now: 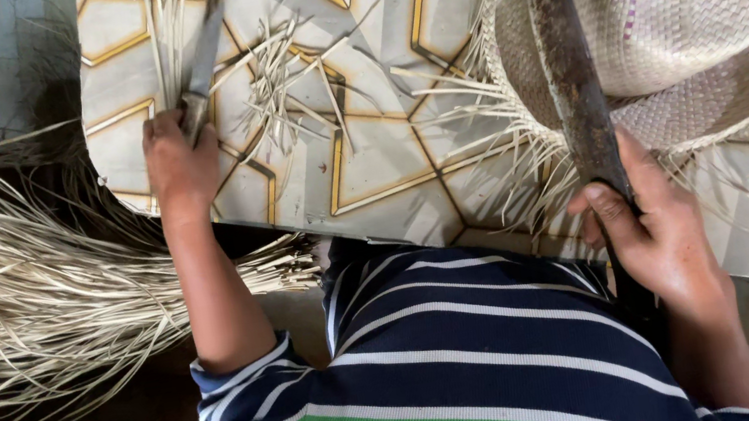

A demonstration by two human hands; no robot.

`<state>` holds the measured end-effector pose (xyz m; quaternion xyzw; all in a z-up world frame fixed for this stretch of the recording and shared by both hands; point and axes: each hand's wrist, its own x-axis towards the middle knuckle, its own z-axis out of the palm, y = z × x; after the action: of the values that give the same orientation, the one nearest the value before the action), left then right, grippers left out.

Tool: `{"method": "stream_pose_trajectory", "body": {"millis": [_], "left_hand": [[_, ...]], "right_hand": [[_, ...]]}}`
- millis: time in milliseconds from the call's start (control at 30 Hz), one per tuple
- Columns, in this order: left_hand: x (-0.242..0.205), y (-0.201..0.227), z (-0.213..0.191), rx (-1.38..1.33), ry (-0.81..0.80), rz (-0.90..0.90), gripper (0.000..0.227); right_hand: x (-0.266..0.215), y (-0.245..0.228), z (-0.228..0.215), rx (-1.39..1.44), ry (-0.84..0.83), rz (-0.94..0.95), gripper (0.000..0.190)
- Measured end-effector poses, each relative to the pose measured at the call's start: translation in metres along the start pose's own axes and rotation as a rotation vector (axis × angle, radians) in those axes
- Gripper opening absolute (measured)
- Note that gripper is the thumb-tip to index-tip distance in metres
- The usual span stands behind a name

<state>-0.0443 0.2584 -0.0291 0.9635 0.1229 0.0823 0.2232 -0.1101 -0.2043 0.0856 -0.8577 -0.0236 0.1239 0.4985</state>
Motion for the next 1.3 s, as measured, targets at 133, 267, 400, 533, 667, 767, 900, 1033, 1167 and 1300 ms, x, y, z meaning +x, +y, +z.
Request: {"method": "stream_pose_trajectory", "body": {"millis": [133, 267, 400, 533, 667, 767, 900, 1033, 1167, 1300], "left_hand": [[-0.007, -0.011, -0.003, 0.067, 0.052, 0.091, 0.027], [-0.017, 0.01, -0.022, 0.046, -0.026, -0.026, 0.03], [-0.018, 0.051, -0.057, -0.018, 0.008, 0.096, 0.029], [0.022, 0.093, -0.058, 0.056, 0.078, 0.332, 0.027], [0.083, 0.131, -0.018, 0.158, -0.005, 0.415, 0.031], [0.12, 0.14, 0.021, 0.179, -0.142, 0.423, 0.032], [0.14, 0.15, 0.052, 0.207, -0.254, 0.438, 0.03], [0.15, 0.147, 0.059, 0.131, -0.322, 0.326, 0.019], [0.15, 0.16, 0.034, 0.048, -0.384, 0.187, 0.022], [0.163, 0.15, 0.037, 0.076, -0.458, 0.033, 0.016]], "right_hand": [[0.001, 0.004, -0.003, -0.036, 0.004, 0.061, 0.056], [0.007, 0.009, -0.003, -0.029, -0.007, 0.038, 0.057], [0.011, 0.009, -0.004, -0.092, -0.025, 0.108, 0.058], [0.013, 0.012, -0.004, -0.092, -0.042, 0.155, 0.058], [0.012, 0.005, -0.004, -0.151, -0.049, 0.163, 0.058], [0.006, 0.002, -0.004, -0.116, -0.012, 0.137, 0.057], [0.001, 0.007, -0.007, -0.03, 0.028, 0.135, 0.059], [0.005, 0.005, -0.007, -0.034, 0.018, 0.105, 0.055], [0.011, 0.007, -0.003, -0.107, -0.036, 0.158, 0.054], [0.013, 0.014, 0.002, -0.155, -0.059, 0.102, 0.059]]}}
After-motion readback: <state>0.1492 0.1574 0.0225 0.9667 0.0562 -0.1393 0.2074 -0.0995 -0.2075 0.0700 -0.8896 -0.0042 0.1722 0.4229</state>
